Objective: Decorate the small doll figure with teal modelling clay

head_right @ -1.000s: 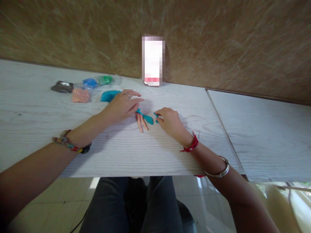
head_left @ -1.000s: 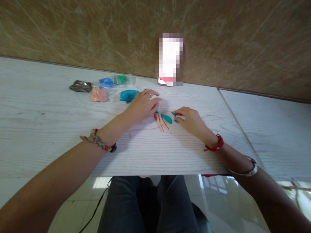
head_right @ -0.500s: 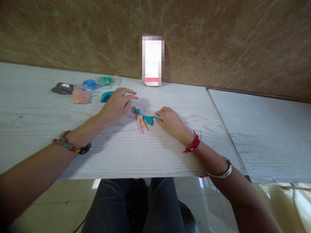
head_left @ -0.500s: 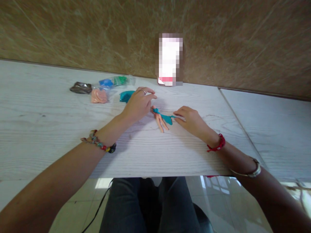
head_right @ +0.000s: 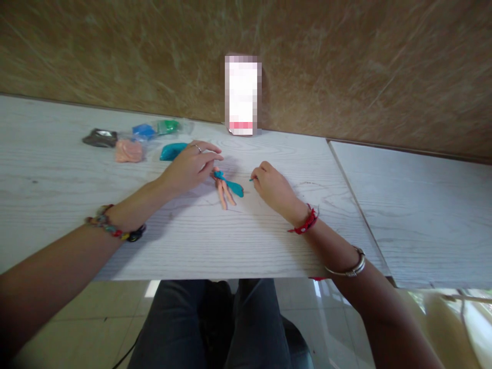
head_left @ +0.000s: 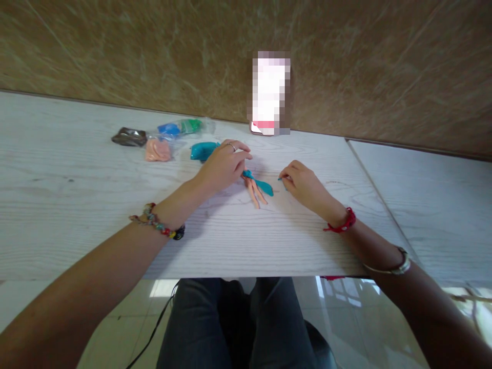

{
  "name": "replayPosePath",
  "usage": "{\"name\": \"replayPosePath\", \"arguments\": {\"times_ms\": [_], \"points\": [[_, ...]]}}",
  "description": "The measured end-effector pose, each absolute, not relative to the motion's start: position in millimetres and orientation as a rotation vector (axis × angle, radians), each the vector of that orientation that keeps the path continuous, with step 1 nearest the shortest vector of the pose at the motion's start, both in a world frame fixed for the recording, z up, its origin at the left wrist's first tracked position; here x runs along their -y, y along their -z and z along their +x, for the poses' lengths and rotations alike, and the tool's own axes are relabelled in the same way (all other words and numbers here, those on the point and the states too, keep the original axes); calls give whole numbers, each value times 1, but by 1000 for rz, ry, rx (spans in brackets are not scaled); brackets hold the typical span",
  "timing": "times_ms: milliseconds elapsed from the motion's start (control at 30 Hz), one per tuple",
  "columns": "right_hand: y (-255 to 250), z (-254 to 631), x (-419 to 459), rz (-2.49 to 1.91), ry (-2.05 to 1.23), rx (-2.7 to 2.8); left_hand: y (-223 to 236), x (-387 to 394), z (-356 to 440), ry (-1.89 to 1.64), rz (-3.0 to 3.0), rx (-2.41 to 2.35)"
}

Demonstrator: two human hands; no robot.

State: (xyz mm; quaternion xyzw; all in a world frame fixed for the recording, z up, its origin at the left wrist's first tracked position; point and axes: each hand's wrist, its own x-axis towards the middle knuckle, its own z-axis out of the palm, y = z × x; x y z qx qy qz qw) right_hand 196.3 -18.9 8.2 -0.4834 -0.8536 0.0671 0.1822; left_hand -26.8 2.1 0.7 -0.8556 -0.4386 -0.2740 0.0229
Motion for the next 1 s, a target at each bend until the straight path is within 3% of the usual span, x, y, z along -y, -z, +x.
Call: {"name": "replayPosePath", "arguments": {"times_ms": [200,467,767,1000], "points": [[-5,205,13,-1301,-437,2222,0,-2,-27,858,-2684,1344],[4,214,17,-1078,-251,2444,1,-2,-28,847,-2731,1376],[7,219,7,-1201,-72,2387,2,-4,-30,822,-2750,1347],[-1,227,29,-1201,-79,2722,6,-8,-33,821,-2703,1285]]}}
